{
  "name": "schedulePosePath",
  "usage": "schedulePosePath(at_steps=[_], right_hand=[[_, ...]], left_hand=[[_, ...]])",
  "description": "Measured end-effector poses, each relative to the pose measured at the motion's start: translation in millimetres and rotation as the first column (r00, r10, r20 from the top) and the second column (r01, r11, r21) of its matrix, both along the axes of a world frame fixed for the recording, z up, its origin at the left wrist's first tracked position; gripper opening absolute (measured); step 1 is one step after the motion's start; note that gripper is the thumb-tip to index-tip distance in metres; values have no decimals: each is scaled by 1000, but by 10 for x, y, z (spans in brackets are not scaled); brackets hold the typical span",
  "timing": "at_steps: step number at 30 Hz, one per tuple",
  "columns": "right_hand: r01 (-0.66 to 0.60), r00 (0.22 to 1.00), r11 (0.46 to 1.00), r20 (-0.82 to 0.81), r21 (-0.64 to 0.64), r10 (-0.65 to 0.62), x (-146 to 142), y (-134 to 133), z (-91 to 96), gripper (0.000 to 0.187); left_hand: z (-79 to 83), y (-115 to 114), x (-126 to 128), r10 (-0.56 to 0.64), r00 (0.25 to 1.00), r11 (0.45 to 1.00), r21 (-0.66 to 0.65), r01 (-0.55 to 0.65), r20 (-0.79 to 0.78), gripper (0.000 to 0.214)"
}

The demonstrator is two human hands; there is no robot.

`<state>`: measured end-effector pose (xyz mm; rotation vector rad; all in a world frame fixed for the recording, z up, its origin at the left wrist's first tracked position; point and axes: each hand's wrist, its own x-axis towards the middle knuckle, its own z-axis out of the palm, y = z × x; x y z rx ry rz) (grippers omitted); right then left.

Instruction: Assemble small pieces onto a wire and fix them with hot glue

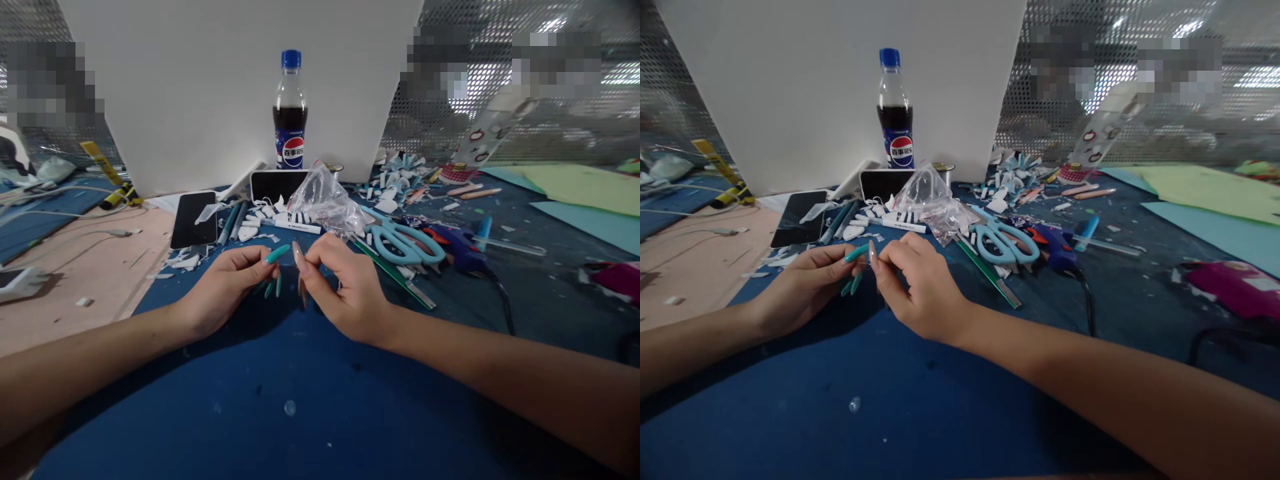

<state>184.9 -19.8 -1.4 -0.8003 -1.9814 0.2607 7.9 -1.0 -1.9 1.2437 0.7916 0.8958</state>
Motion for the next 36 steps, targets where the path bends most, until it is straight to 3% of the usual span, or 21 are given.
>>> schedulePosePath(at_steps=[36], right_hand=[[-8, 998, 999, 61, 38, 6, -14, 12, -6, 22]], left_hand=[[21, -3, 26, -23, 1000, 1000, 17, 24, -21, 20]])
